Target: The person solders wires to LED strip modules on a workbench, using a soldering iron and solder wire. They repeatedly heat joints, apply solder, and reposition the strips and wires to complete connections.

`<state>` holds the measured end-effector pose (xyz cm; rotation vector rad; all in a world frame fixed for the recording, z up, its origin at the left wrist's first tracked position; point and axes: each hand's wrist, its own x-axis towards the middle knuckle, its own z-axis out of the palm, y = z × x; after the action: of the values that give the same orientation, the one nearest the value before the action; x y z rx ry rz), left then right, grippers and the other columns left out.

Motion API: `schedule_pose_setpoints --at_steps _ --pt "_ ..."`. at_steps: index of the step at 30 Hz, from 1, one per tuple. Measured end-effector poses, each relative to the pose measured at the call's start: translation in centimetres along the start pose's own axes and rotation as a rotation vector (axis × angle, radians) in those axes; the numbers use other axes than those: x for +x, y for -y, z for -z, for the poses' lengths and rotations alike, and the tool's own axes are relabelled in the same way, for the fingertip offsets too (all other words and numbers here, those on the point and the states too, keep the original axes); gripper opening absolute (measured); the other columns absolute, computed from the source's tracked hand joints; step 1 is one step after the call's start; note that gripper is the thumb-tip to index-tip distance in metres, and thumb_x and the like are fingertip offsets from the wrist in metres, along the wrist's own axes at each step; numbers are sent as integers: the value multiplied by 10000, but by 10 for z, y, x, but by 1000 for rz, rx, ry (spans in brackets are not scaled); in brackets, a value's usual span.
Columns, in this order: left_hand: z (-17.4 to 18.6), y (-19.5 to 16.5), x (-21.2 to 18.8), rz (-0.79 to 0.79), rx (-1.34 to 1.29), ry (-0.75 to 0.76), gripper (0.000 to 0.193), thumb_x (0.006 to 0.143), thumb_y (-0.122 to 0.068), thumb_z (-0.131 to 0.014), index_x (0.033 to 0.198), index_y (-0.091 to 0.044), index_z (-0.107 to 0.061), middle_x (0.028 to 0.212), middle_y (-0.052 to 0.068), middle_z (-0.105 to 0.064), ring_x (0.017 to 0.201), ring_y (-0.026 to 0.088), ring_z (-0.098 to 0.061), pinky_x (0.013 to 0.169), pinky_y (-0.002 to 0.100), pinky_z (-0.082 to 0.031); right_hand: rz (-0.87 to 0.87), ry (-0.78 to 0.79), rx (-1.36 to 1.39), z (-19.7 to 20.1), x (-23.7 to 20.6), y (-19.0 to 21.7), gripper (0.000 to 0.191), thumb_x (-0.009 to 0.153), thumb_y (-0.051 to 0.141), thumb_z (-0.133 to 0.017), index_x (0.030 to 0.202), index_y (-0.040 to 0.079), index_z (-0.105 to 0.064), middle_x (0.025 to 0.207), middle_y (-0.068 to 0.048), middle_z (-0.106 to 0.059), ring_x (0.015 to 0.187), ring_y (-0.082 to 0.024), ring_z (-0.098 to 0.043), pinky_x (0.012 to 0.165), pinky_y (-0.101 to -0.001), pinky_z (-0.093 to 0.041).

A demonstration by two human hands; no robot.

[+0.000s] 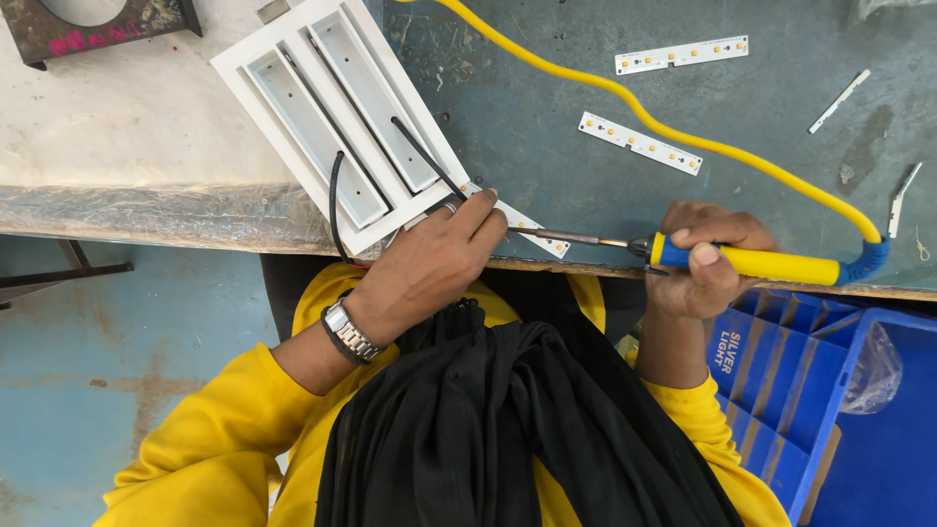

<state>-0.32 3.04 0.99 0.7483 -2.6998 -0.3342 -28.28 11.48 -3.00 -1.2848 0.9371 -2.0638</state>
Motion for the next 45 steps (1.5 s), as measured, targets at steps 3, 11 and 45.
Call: schedule_pose_setpoints --at_steps 3,11,45 --pt "0 0 0 7 -2 13 283 875 -66 -619 1144 12 -580 1283 179 -611 830 249 -688 733 341 -587 -17 -10 0 0 0 0 172 889 126 -585 868 -37 -533 600 -114 -492 435 -122 -371 448 -259 -296" --pt "-2 0 0 13 -22 14 295 873 -66 -626 1154 14 -580 1286 182 -606 827 253 -688 737 349 -589 21 -23 -22 0 4 -6 164 879 108 -564 863 -49 -518 630 -100 -467 422 -104 -371 427 -245 -312" --pt "-2 1 -1 2 -5 24 326 869 -60 -622 1181 28 -592 1324 208 -609 815 257 -687 747 349 -582 163 -44 -142 -10 -20 -1 173 905 108 -598 952 -14 -486 757 -127 -564 456 -136 -407 424 -284 -351"
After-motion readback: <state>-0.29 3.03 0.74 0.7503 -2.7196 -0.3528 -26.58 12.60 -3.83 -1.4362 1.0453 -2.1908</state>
